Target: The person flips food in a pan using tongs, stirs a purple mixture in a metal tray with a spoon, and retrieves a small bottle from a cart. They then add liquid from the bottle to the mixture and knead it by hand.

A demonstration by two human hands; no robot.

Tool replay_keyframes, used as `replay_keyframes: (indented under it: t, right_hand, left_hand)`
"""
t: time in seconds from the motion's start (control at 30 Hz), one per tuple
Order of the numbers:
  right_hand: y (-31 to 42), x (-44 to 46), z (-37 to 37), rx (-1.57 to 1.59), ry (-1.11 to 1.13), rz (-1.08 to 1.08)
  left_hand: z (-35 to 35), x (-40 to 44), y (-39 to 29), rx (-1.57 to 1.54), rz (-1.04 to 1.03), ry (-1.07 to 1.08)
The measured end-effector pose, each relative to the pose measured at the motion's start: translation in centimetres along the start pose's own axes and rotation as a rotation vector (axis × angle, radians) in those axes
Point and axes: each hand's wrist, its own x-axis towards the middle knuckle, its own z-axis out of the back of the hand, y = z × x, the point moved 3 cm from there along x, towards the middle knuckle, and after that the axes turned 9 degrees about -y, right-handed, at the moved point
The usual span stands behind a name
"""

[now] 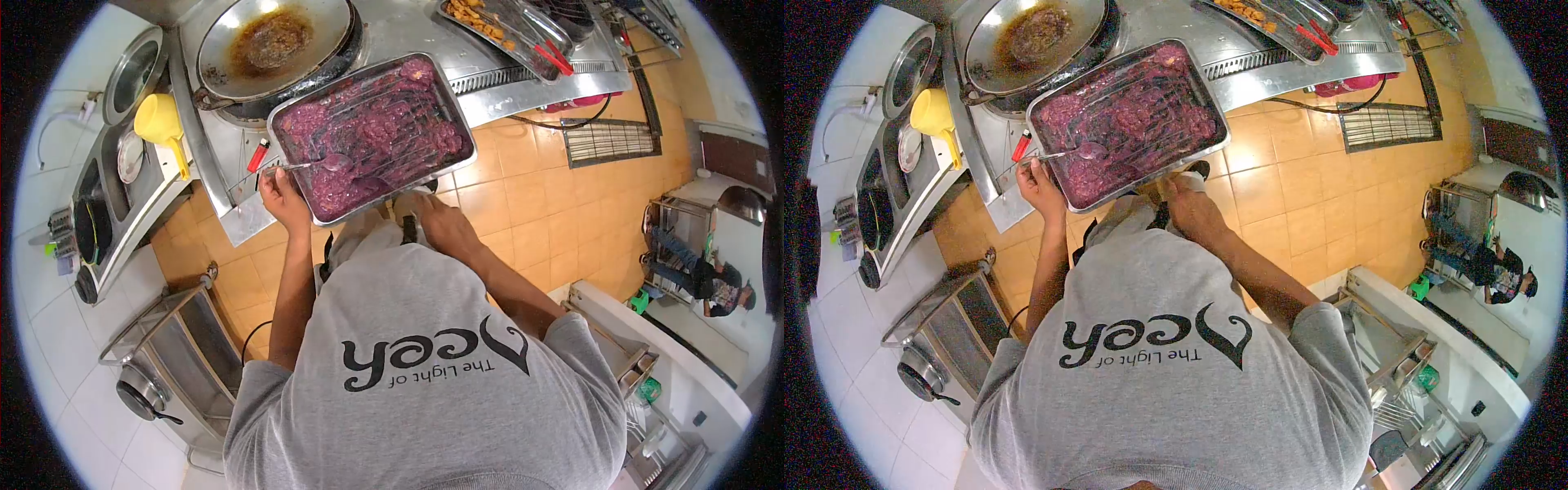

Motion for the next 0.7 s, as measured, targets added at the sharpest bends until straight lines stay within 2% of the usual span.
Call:
replay_keyframes:
  t: [0.1,0.13,0.3,0.4,0.43,0.53,0.6,0.67,0.7]
  right_hand:
    - [-2.8,0.3,1.7,-0.051,-0.039,-0.228]
    - [-3.1,0.7,3.0,-0.113,-0.129,-0.184]
    - [-5.7,1.6,3.1,-0.193,-0.153,-0.210]
    - [-5.7,0.7,1.2,-0.117,-0.026,-0.161]
    - [-5.2,0.4,0.2,-0.123,0.126,-0.150]
    - [-3.8,0.9,0.7,-0.003,0.010,0.115]
    - [-5.1,2.1,1.5,-0.030,0.067,-0.044]
    - [-4.9,3.8,3.6,-0.009,0.131,-0.197]
    - [-5.0,3.9,3.1,-0.022,0.111,-0.120]
  left_hand:
    - [-0.1,-0.5,0.2,0.011,0.025,-0.048]
    - [-0.1,-0.6,0.3,0.015,0.053,-0.065]
    - [-0.1,-1.2,0.2,0.043,0.068,-0.118]
    - [-0.4,-1.7,-0.6,0.087,0.052,-0.153]
    - [-0.4,-1.7,-0.6,0.117,0.037,-0.151]
    - [-0.3,-2.2,-0.3,0.138,0.043,-0.154]
    - [-0.6,-2.5,-0.2,0.051,0.099,-0.173]
    - [-0.7,-2.7,-0.5,0.110,0.088,-0.201]
    - [-1.0,-2.9,-0.7,0.124,0.065,-0.225]
